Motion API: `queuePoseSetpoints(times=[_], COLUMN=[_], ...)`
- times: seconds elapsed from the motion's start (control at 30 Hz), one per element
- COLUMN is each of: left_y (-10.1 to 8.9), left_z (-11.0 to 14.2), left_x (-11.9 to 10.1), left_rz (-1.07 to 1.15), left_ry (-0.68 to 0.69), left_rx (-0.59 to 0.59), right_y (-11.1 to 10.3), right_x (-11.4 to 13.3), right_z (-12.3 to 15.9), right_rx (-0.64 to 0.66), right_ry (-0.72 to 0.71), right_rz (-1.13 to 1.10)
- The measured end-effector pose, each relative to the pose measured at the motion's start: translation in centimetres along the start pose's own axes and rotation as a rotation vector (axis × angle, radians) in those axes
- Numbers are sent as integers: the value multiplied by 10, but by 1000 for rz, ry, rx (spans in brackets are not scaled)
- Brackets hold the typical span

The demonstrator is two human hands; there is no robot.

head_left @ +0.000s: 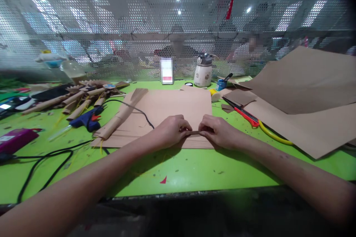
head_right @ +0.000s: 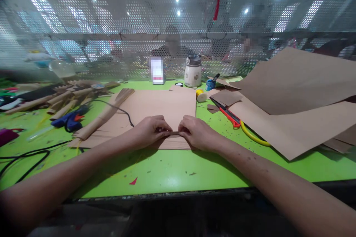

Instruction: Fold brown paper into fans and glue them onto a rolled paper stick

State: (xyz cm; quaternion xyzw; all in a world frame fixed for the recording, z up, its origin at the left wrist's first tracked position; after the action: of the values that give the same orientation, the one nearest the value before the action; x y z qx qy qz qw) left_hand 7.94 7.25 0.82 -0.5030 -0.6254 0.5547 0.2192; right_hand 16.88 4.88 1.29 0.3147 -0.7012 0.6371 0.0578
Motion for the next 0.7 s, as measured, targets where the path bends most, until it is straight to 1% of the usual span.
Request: queuePoseSetpoints(times=[0.23,0.3,0.4,0.47,0.57,0.63,0.7], left_y=[5,9,10,5,-10,-18,-23], left_z=[6,8,9,8,4,3,3], left_x=[8,9,5,0,-17,-35,-54], left_rz=[104,126,110,48,-125,-259,-401], left_ry=[-159,-179,-164,-118,19,142,264], left_rx=[86,117,135,95,-6,-22,-3], right_y=[-1,-1,-3,-6,-14,-23,-31], right_x=[4,8,14,15,18,23,28], right_z=[6,6,7,7,9,13,18], right_rx=[-28,-37,-60,-74,-104,-156,-217], right_ry=[-60,-91,-141,-156,-194,-252,-302], right_rz=[-24,-21,-2,-5,-54,-64,-22])
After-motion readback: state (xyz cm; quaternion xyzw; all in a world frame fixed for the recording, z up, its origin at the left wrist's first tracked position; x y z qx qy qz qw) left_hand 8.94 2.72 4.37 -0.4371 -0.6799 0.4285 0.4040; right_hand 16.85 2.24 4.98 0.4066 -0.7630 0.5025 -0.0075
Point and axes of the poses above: each hand's wrist, its own z-axis away from the middle knuckle, its own y-axis out of the palm, x = y × z, the point moved 10 cm from there along -z, towards the middle knuckle, and after that the axes turned 15 degrees about y, right-handed, at the moved point
